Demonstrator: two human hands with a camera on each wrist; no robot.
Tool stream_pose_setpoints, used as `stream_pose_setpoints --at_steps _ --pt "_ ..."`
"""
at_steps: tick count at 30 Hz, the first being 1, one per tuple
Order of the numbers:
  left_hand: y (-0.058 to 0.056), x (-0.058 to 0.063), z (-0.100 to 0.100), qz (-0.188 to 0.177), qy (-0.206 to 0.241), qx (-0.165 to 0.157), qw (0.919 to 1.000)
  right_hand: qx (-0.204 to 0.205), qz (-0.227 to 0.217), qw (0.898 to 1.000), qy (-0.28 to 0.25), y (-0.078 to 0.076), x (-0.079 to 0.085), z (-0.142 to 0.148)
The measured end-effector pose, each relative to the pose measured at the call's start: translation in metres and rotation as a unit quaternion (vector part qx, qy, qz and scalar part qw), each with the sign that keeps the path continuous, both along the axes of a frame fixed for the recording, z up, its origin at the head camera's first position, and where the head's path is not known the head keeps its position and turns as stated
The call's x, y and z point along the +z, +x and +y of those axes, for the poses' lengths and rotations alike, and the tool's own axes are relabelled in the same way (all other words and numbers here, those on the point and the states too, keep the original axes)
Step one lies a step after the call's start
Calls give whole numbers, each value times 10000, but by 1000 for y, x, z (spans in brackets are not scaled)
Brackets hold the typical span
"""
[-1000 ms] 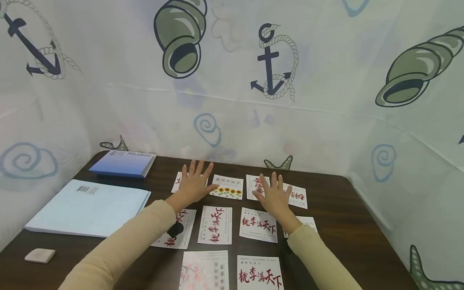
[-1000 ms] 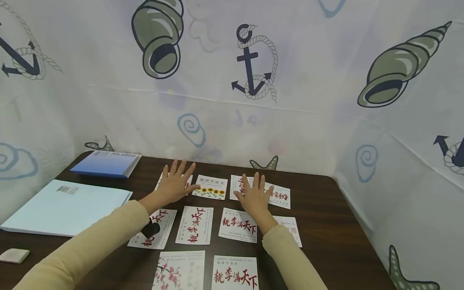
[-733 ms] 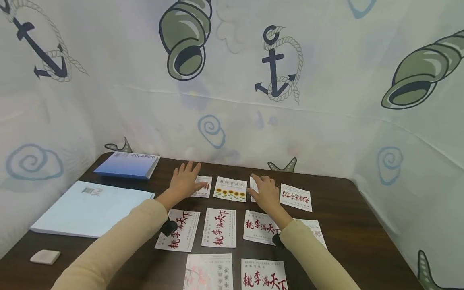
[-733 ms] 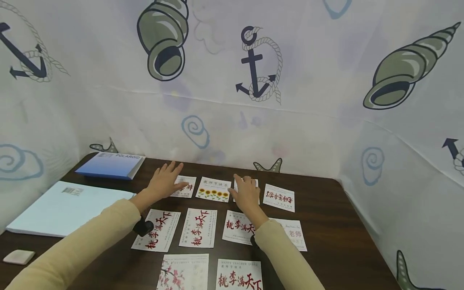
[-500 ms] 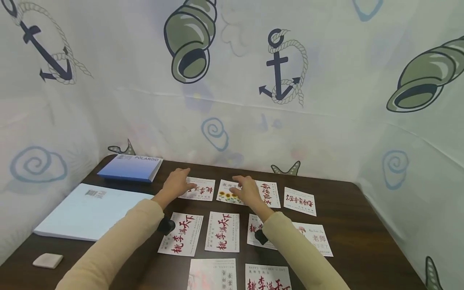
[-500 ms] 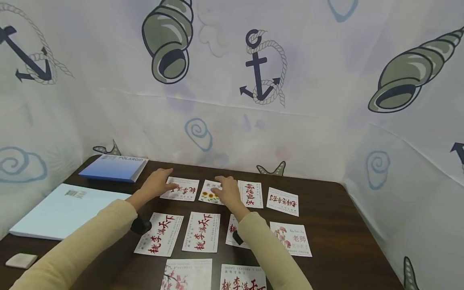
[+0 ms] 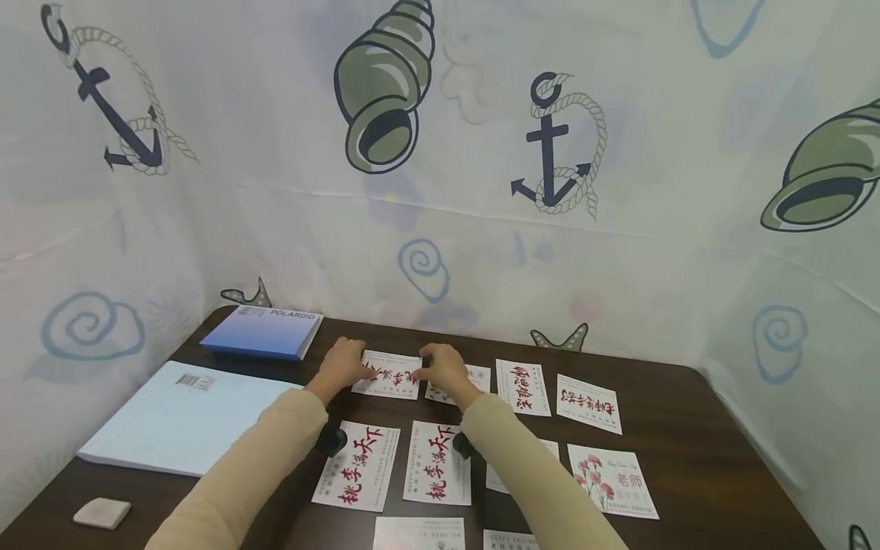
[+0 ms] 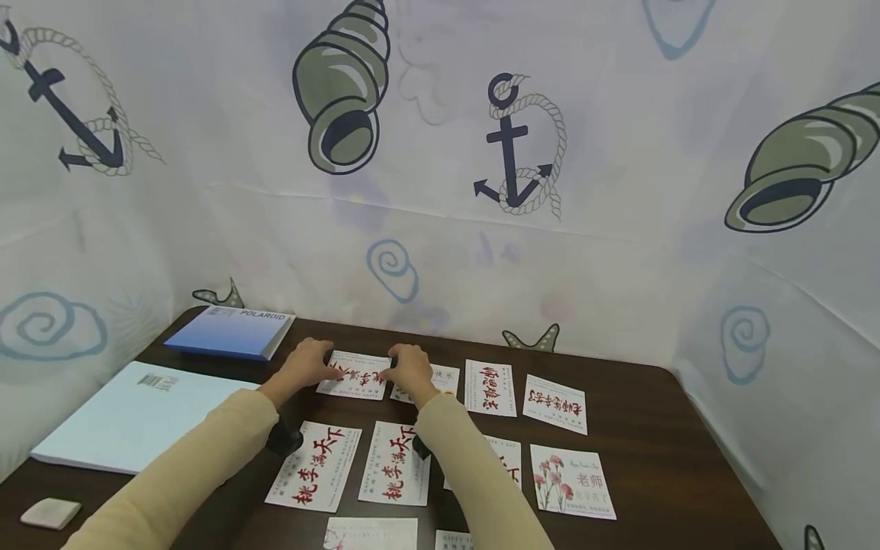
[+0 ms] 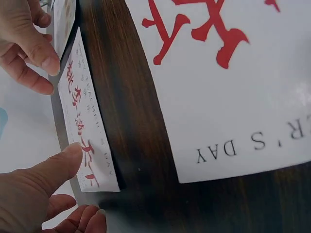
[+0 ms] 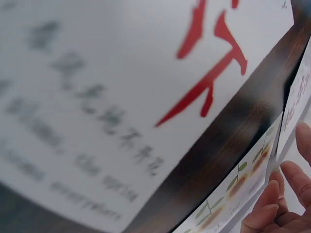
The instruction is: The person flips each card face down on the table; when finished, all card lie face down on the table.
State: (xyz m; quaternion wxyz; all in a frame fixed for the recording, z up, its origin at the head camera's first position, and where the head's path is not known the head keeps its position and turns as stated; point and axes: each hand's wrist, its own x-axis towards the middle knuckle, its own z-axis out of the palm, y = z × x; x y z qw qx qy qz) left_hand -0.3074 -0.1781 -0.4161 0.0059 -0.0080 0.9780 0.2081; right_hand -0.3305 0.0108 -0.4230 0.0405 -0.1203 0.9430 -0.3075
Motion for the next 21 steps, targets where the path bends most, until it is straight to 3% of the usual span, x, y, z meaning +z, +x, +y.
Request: stream_pose_setpoints --at_steps 6,14,21 --pt "-5 -6 1 -109 -39 146 9998 -16 -61 9990 453 -6 0 -4" --pt "-9 -7 2 -209 277 291 9990 181 -57 9993 329 -11 1 -3" --pt "-12 -3 3 -183 886 960 9913 64 44 9991 414 -13 -4 -5"
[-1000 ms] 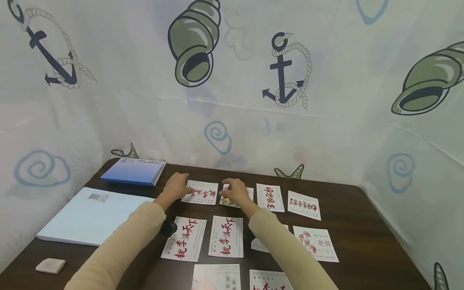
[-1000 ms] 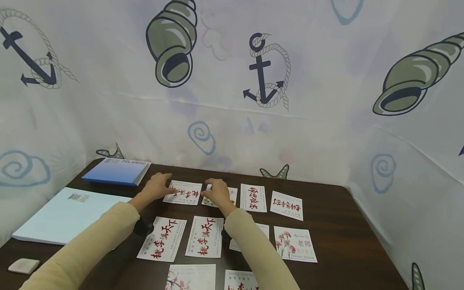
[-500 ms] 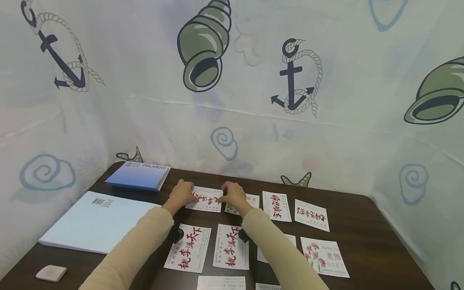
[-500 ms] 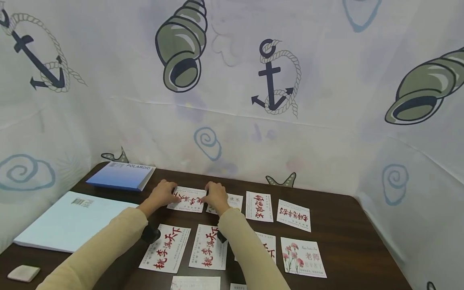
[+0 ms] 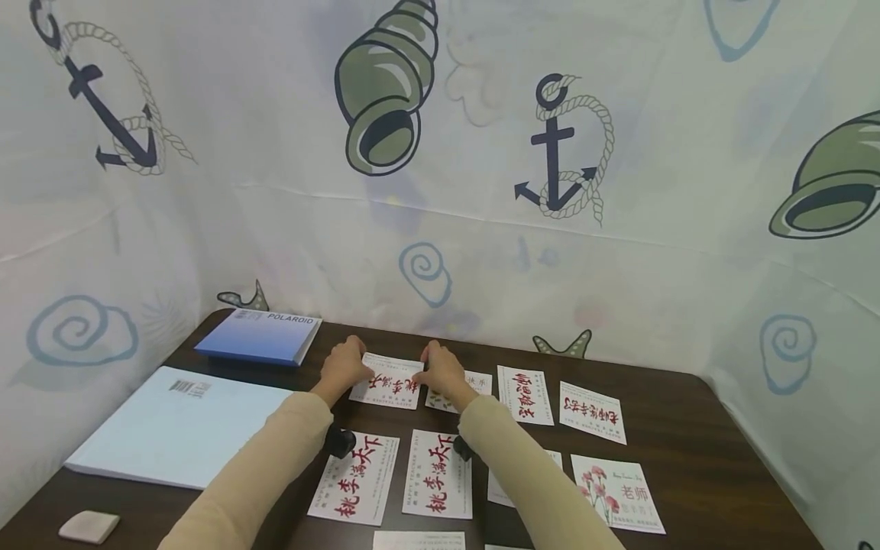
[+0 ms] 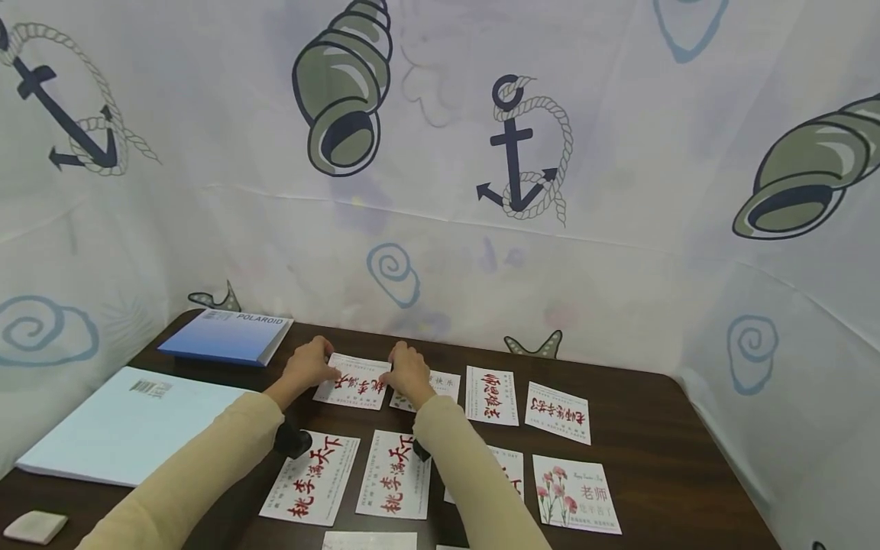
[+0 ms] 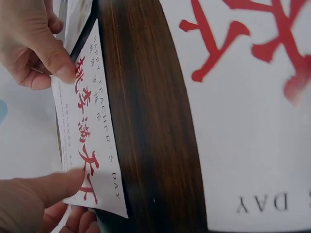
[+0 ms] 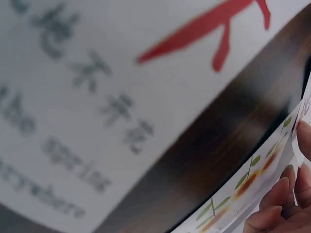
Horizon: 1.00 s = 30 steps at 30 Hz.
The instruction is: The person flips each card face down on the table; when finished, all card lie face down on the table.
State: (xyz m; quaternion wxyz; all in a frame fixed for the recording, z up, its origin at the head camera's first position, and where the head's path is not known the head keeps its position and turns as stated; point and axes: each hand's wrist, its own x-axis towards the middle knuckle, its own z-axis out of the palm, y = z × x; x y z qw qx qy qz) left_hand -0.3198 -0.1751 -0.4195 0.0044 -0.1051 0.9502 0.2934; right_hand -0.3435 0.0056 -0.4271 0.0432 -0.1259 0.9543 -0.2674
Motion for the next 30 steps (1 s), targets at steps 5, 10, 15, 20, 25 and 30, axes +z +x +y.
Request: stream_pose_setpoints --at_steps 5,10,15,20,25,30 --pt "2 5 -1 206 261 321 9989 3 312 9995 -33 10 -5 -5" --pt "3 16 -5 299 317 233 9988 651 508 9925 -896 29 -4 -19" --pt "5 28 -4 385 280 79 9988 878 153 9803 -1761 46 1 -35" --pt "7 35 0 683 444 -24 9967 587 347 9758 -2077 53 7 -43" --pt "9 34 0 663 2255 -505 9707 436 270 9395 -3388 58 15 -39" --pt "14 21 -7 -179 2746 -773 9583 43 -207 8787 -4769 61 19 -35"
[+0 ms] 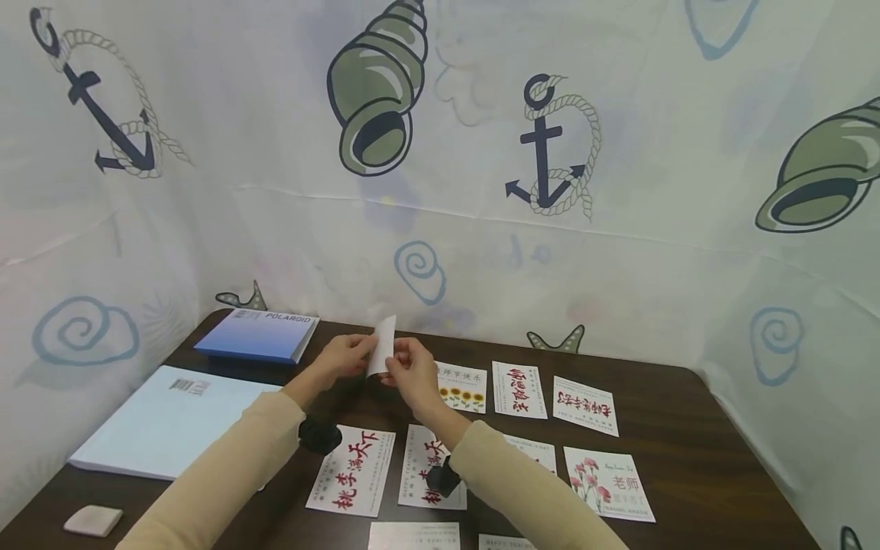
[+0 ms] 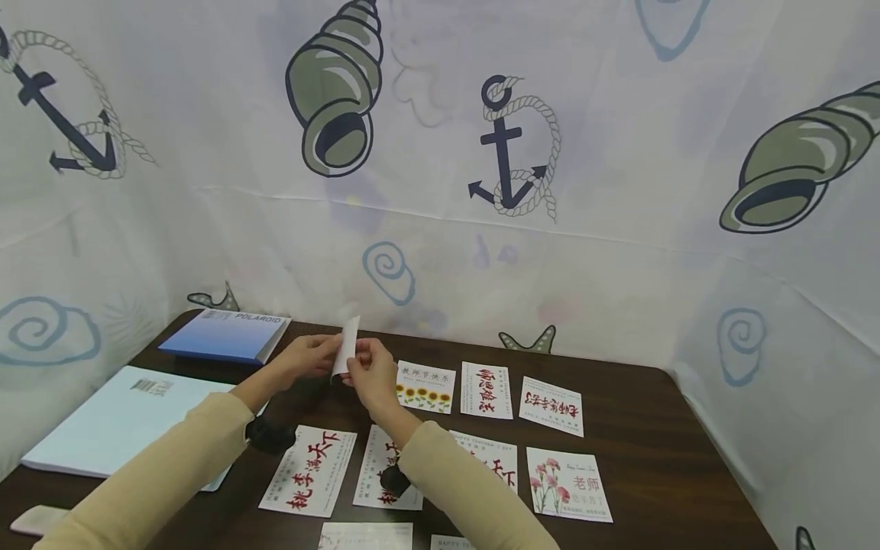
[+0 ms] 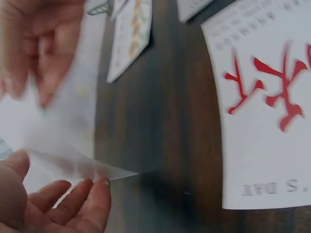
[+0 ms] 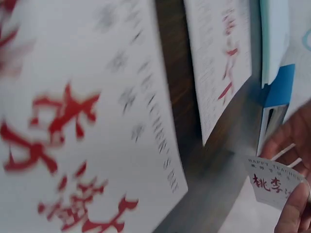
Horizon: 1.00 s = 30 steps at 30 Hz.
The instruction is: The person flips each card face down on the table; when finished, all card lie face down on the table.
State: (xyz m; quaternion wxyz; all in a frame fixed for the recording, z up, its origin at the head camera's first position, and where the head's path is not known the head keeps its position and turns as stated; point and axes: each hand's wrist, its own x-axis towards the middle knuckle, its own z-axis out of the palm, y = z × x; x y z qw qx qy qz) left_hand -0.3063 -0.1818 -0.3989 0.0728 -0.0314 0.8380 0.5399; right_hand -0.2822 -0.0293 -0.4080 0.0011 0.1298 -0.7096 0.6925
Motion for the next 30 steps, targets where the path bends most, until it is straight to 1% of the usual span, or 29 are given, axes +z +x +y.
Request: stream_pose_setpoints --at_steps 2,4,7,9,11,14,15,16,18,20,22,24,27,29,30 --pt "1 -6 -4 -213 -324 96 9992 -104 -260 9992 -276 0 -1 0" --pt "1 -11 -7 -269 -712 282 9967 -260 -531 9974 -410 -1 -5 1" --pt "2 -17 -10 -66 -1329 636 9891 -480 -783 9946 -475 -2 -12 4" --pt "2 -19 -11 130 -1721 818 9816 -569 -804 9941 -460 -1 -15 7" --pt "2 -21 -11 293 -2041 931 9741 -640 -902 9932 -351 0 -17 9" --pt "3 -23 -11 364 -2344 970 9666 -716 -1111 9911 -153 0 -19 10" --pt "4 -24 -10 379 -2451 956 9640 -752 -1250 9893 8 0 -21 9" --pt "4 -25 -10 377 -2535 935 9621 -757 -1297 9885 167 -1 -22 9" --pt "5 -26 -8 360 -2707 911 9577 -741 -1295 9874 524 -1 -26 9" --pt "6 -27 -7 334 -2855 895 9536 -711 -1213 9852 981 -2 -29 9" --pt "6 -27 -6 346 -2991 870 9496 -695 -1034 9807 1504 -3 -32 10" --pt "6 -26 -5 339 -3062 833 9477 -696 -829 9735 2013 -4 -32 11" --pt "6 -24 -4 349 -3151 730 9456 -664 -456 9570 2787 -6 -32 13" --pt "4 -23 -5 312 -3199 687 9444 -617 -289 9472 3132 -7 -31 14" --pt "4 -23 -5 282 -3231 670 9436 -578 -232 9444 3228 -7 -30 16"
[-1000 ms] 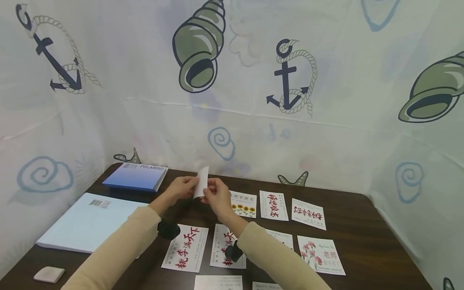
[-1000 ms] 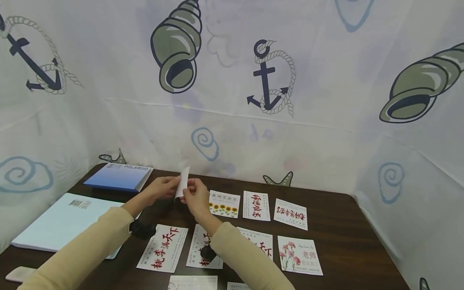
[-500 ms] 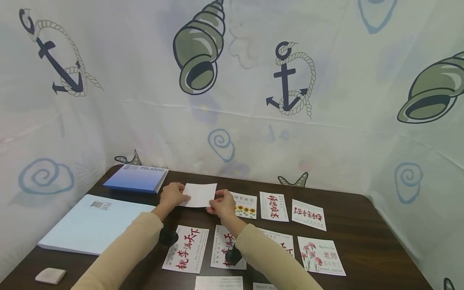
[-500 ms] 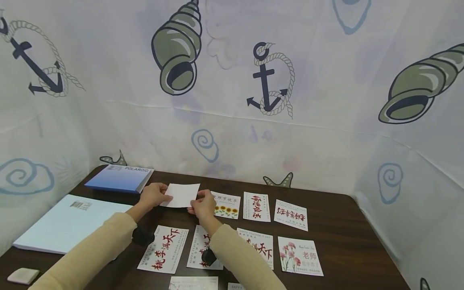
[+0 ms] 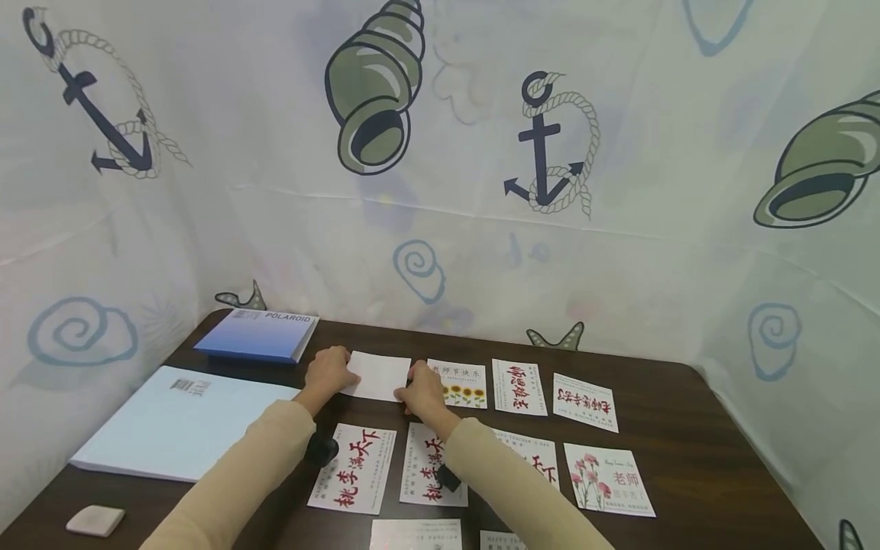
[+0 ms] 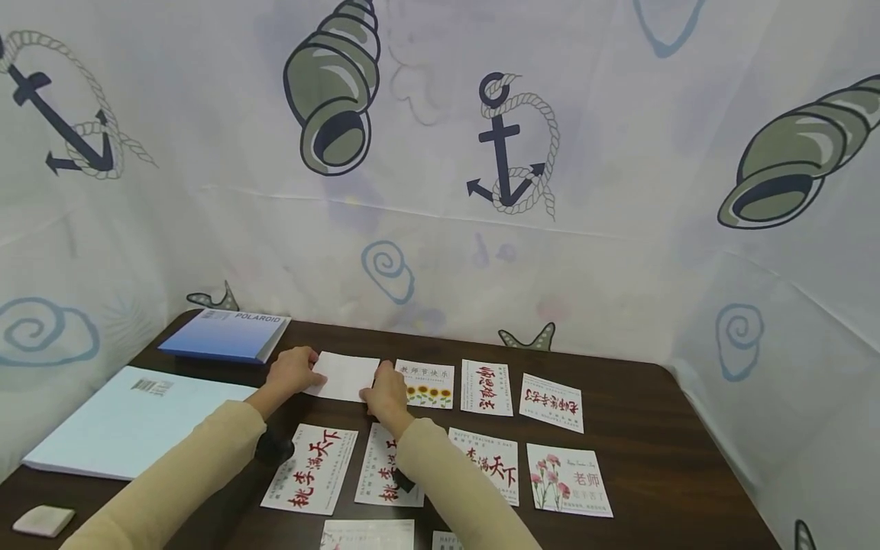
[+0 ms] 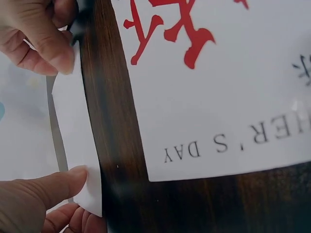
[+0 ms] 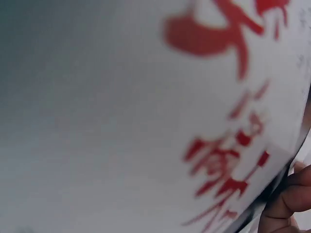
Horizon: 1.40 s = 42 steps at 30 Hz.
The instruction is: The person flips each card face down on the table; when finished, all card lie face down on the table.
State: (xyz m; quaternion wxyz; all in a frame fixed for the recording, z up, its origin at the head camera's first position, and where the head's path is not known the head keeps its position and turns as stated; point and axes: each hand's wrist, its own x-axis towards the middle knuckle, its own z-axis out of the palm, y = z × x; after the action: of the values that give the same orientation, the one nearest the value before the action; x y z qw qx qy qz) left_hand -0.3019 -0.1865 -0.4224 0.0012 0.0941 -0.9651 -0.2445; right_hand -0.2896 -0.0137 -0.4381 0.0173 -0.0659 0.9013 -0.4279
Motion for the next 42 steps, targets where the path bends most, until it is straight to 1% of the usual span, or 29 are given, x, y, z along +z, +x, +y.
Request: stream_pose_setpoints --at_steps 2,5,7,9,10,12,14,17,21,24,27,29,32,34,36,39,42 --pt "-1 0 2 -57 -22 16 10000 64 7 10000 -23 -3 4 7" --pt "-2 1 3 -113 -53 25 9999 44 -17 9994 -340 -14 11 30" --pt "-2 2 4 -105 -59 20 9999 -105 16 9987 -490 -23 15 51" --pt "-2 2 3 -95 -72 -5 9999 -319 -19 9987 -394 -31 17 73" --pt "-2 2 3 -101 -68 -22 9999 -425 -8 9988 -246 -35 17 84" --pt "-1 1 1 -129 -52 -25 9999 -481 -59 9987 152 -39 16 101" --pt "-1 1 0 -177 -57 -11 9998 -353 -155 9979 527 -42 13 113" --pt "-1 0 -1 -233 -53 -5 9997 -92 -193 9946 1012 -45 10 122" --pt "-3 0 -1 -178 -46 -80 9998 -8 -270 9903 1360 -47 8 128" --pt "-7 3 4 95 -9 -167 9998 16 -235 9891 1456 -48 10 130" --pt "-11 6 16 465 182 -397 9980 49 -215 9892 1446 -51 10 131" --pt "-16 5 30 688 377 -724 9943 90 -179 9896 1425 -52 10 132" --pt "-23 3 54 789 735 -1124 9878 151 -75 9910 1328 -52 8 132" --pt "-27 2 69 782 848 -1256 9853 198 38 9916 1275 -51 7 132" --pt "-31 1 84 669 941 -1227 9857 228 124 9925 1193 -50 6 131" --pt "-35 -1 100 538 1013 -1106 9872 244 224 9930 1129 -50 4 132" --pt "-39 -1 112 540 1137 -936 9876 185 285 9932 1112 -50 3 137"
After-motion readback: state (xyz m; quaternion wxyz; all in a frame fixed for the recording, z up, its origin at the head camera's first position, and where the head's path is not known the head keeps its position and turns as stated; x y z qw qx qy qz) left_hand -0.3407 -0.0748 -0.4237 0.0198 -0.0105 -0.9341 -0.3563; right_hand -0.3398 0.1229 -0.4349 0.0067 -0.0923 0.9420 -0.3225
